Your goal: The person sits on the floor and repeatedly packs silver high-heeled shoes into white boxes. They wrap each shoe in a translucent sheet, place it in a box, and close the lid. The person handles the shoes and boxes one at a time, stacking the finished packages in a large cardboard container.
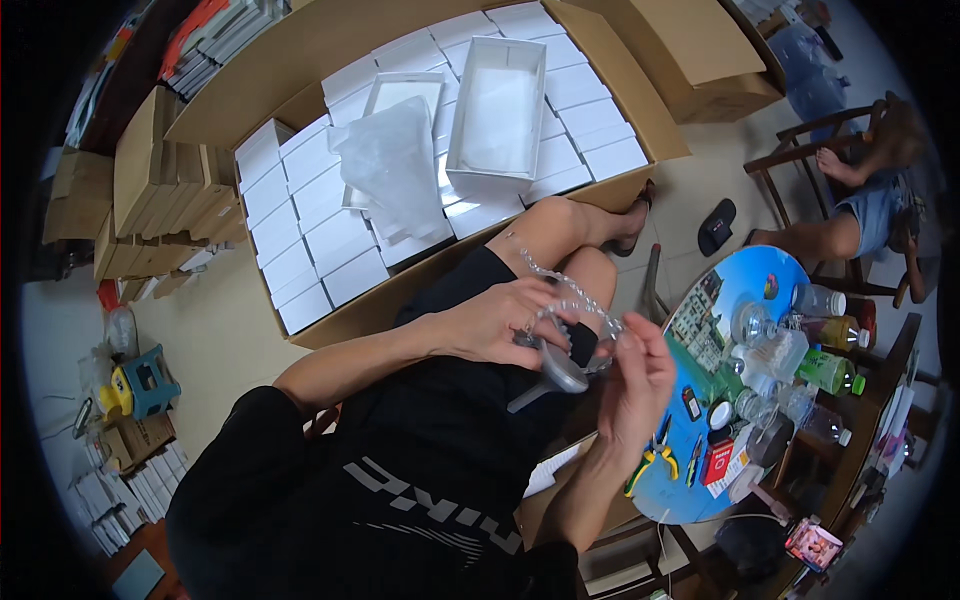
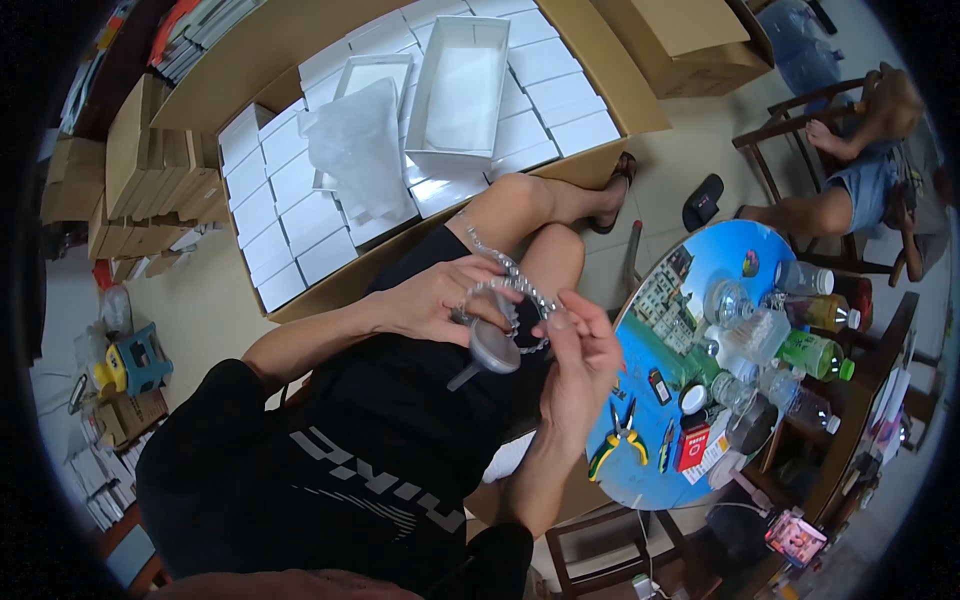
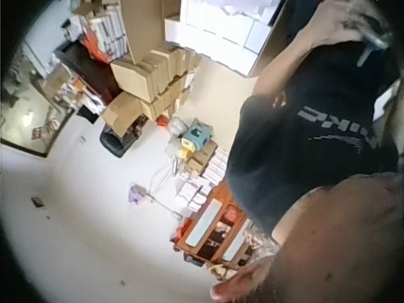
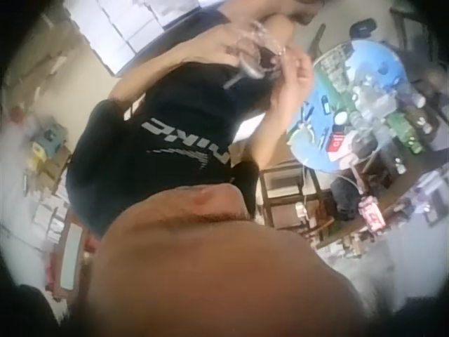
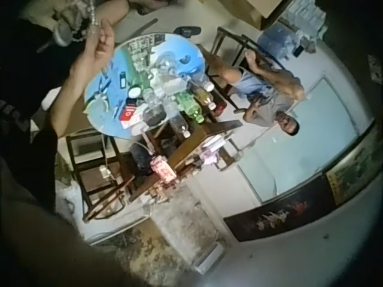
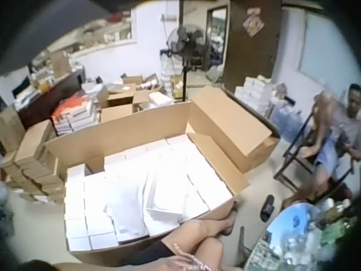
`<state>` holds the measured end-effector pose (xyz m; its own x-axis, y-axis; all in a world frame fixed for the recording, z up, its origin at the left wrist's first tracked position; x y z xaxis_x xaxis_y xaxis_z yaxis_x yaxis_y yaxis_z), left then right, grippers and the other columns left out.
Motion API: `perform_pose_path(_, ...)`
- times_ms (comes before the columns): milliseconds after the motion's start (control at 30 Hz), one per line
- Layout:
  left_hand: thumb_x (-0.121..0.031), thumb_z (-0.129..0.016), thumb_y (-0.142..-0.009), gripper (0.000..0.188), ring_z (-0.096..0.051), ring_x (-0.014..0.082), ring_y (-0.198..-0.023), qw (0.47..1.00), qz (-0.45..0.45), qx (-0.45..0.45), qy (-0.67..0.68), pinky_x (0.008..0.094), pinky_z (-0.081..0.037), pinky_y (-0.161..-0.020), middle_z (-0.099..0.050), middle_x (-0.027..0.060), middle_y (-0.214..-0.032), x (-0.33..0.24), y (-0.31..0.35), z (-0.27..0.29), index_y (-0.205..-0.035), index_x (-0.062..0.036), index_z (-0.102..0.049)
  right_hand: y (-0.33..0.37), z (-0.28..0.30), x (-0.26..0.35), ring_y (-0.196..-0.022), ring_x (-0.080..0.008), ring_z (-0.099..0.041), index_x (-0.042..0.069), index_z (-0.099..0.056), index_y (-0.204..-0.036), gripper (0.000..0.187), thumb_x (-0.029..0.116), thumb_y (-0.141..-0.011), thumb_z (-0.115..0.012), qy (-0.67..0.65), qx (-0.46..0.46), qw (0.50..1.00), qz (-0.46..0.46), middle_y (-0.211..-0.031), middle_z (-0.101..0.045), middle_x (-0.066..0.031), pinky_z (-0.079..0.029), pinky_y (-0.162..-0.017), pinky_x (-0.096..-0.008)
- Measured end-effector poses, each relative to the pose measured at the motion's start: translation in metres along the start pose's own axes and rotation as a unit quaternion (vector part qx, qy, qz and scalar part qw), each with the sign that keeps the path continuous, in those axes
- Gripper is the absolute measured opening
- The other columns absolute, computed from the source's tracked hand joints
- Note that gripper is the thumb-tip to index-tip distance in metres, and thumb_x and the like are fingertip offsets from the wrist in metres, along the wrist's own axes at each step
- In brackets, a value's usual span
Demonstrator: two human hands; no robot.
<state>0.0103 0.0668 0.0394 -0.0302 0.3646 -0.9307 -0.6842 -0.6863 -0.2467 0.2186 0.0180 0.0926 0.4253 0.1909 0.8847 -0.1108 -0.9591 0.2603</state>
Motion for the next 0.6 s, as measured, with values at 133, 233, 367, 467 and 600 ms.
perform_pose_path(133,-0.011,-0.08,-0.078,0.038,-0.05,0.0317,-0.132,0.997,0.002,-0.072,-0.003,0.0415,-0.034,-0.113,-0.067,0.0103,-0.121,0.007,0.002,-0.012,-0.115,-0.0101,-0.07,0.027,0.001,0.015,-0.078,-0.0191,-0.068,-0.006,-0.065,-0.101,0.017,-0.007,-0.084,-0.07,0.025,0.034,0.999,0.005,-0.087,-0.069,-0.0128,-0.056,-0.075,-0.0304)
perform_pose_path(233,-0.015,-0.07,-0.089,0.036,-0.051,0.0267,-0.13,0.968,0.145,-0.2,0.052,0.0332,-0.038,-0.109,-0.062,0.0154,-0.128,0.01,0.021,-0.031,-0.123,-0.0067,-0.065,0.037,0.011,-0.008,-0.08,-0.0203,-0.069,-0.004,-0.063,-0.1,0.017,-0.006,-0.085,-0.07,-0.011,-0.006,1.0,-0.005,-0.087,-0.069,-0.0125,-0.057,-0.078,-0.0327)
perform_pose_path(367,-0.027,-0.056,-0.1,0.037,-0.053,0.019,-0.124,0.843,0.386,-0.136,0.349,0.0298,-0.038,-0.107,-0.062,0.0118,-0.126,0.052,0.072,-0.079,-0.123,0.0005,-0.062,0.046,0.035,-0.061,-0.081,-0.0187,-0.069,-0.003,-0.062,-0.1,0.013,-0.005,-0.088,-0.067,-0.028,-0.064,0.997,-0.043,-0.09,-0.07,-0.0117,-0.055,-0.079,-0.0306)
perform_pose_path(467,-0.029,-0.05,-0.103,0.038,-0.056,0.0151,-0.115,0.819,0.42,-0.027,0.39,0.0284,-0.041,-0.101,-0.063,0.0073,-0.12,0.049,0.079,-0.087,-0.122,0.0022,-0.061,0.059,0.048,-0.084,-0.082,-0.0147,-0.067,-0.003,-0.063,-0.1,0.011,-0.004,-0.089,-0.066,-0.019,-0.08,0.994,-0.068,-0.091,-0.07,-0.01,-0.053,-0.079,-0.0269)
perform_pose_path(600,-0.028,-0.061,-0.098,0.035,-0.058,0.014,-0.097,0.901,0.345,0.078,0.25,0.0298,-0.045,-0.085,-0.063,0.0069,-0.103,0.046,0.065,-0.09,-0.116,0.0022,-0.064,0.077,0.054,-0.095,-0.08,-0.009,-0.061,-0.003,-0.065,-0.098,0.012,-0.001,-0.087,-0.071,0.124,-0.099,0.984,-0.081,-0.087,-0.067,-0.0058,-0.049,-0.075,-0.0233)
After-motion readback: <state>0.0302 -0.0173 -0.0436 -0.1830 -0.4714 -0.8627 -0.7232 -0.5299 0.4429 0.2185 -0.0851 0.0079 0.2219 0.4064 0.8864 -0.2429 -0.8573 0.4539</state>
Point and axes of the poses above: each hand's wrist, its own y-axis away from the middle knuckle, its own z-axis out of the back of the hand, x = y × z, the point moved 1 cm from there along -y, towards the middle knuckle
